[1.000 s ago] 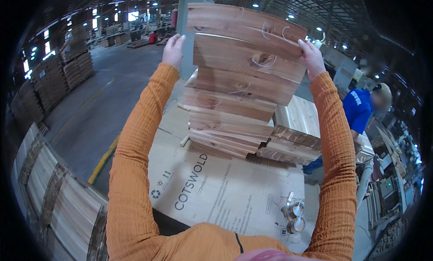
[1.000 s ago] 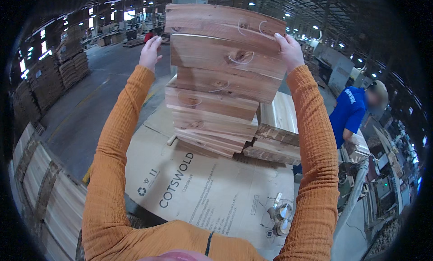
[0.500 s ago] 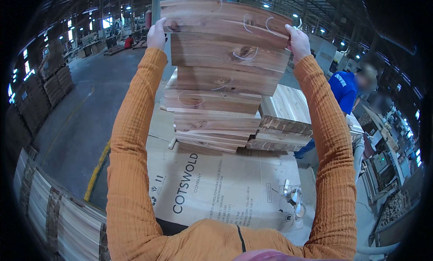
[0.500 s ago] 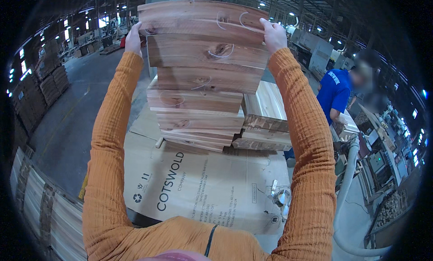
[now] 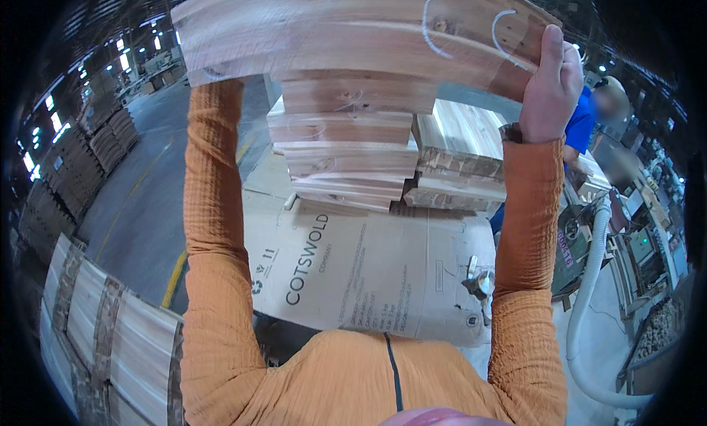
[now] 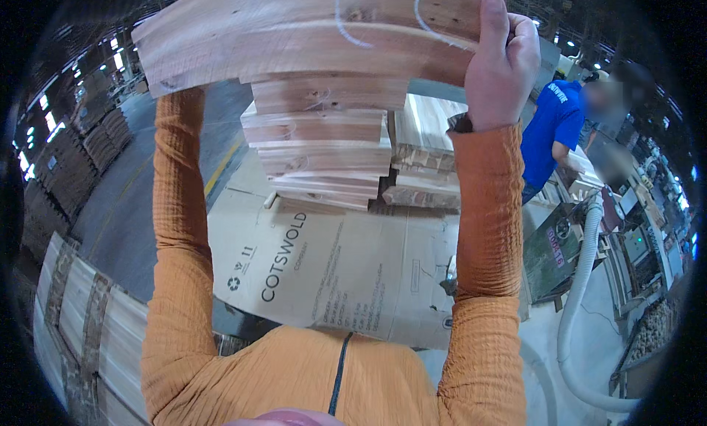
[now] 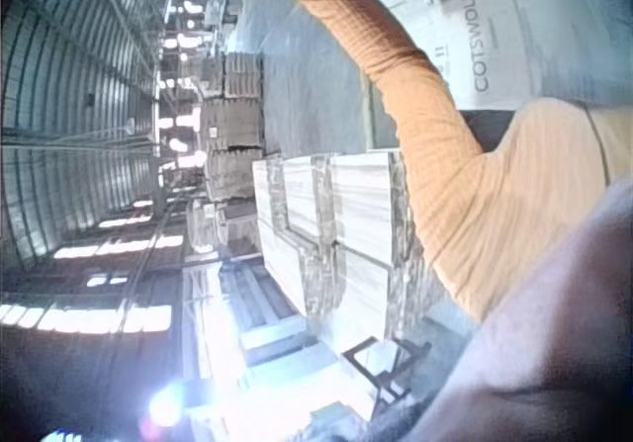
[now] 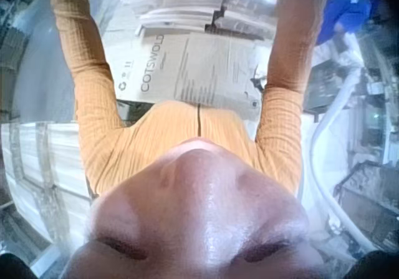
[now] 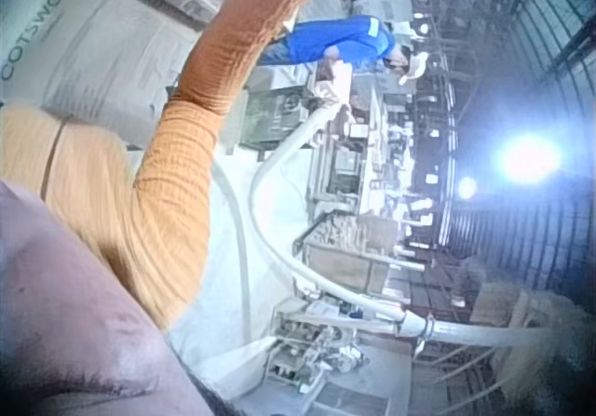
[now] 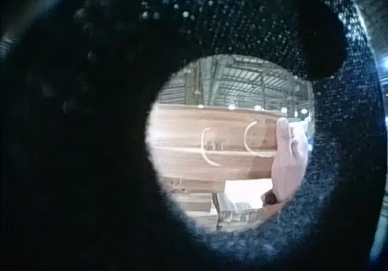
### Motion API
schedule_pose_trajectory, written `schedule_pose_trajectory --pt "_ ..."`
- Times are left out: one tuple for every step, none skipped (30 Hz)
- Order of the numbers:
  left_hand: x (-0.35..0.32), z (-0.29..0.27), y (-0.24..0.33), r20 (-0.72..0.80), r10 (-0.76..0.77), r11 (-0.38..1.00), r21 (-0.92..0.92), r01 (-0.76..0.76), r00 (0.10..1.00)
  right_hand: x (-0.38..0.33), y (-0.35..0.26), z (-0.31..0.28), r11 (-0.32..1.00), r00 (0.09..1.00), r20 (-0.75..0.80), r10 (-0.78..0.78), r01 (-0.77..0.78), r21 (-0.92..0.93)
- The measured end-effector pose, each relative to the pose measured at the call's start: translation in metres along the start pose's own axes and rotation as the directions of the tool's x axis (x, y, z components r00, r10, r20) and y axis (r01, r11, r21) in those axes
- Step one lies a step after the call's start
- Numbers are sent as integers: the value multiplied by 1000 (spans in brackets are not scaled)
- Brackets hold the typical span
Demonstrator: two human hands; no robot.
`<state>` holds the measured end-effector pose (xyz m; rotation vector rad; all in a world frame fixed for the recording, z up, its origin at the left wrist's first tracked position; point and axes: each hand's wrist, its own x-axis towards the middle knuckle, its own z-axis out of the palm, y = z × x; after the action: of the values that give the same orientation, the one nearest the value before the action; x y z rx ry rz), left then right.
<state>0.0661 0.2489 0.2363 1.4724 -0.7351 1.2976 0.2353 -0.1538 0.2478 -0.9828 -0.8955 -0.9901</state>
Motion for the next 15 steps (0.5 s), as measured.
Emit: schedule_pose_trajectory --pt "0 22 4 56 122 902 411 -134 991 -5 -6 -17 994 999 -6 -42 41 -105" --pt "-5 34 12 110 21 930 362 -59 994 -14 -10 -28 988 998 -16 -60 58 -145" --pt "-8 46 20 167 -78 946 324 20 983 -24 -14 -38 981 997 -24 -79 73 -181" --pt "-9 53 35 304 -305 918 -160 364 903 -34 -17 -52 975 994 -41 -102 92 -204" --pt "-10 52 52 509 -398 558 -526 642 763 -44 -15 -66 984 994 -36 -103 96 -148" --pt "-20 52 69 314 -487 705 -410 579 815 -58 -18 -78 992 995 -56 -79 73 -107" --pt "-42 42 90 86 -508 825 -241 512 857 -73 -26 -88 998 996 -74 -54 51 -42" --pt "-61 40 109 -141 -458 889 -46 456 878 -87 -27 -102 999 998 -53 -22 25 44" --pt "-86 56 112 -176 -458 889 -98 448 871 -95 -24 -122 997 999 -34 -8 11 81" --pt "-118 85 106 -189 -475 878 -173 447 860 -100 -20 -145 995 999 -30 -45 48 88" --pt "-133 152 112 -219 -564 817 -288 499 796 -105 -15 -173 994 997 -25 -75 77 78" --pt "-145 213 143 -270 -639 761 -364 537 720 -111 -14 -196 990 996 -18 -86 88 112" --pt "-168 228 169 -286 -651 750 -387 536 703 -114 -20 -210 983 998 25 -51 46 176" --pt "-189 240 187 -299 -675 727 -425 539 675 -117 -27 -224 975 997 81 -14 -4 222" --pt "-207 253 198 -391 -707 707 -402 582 590 -120 -32 -237 964 990 137 21 -56 261"
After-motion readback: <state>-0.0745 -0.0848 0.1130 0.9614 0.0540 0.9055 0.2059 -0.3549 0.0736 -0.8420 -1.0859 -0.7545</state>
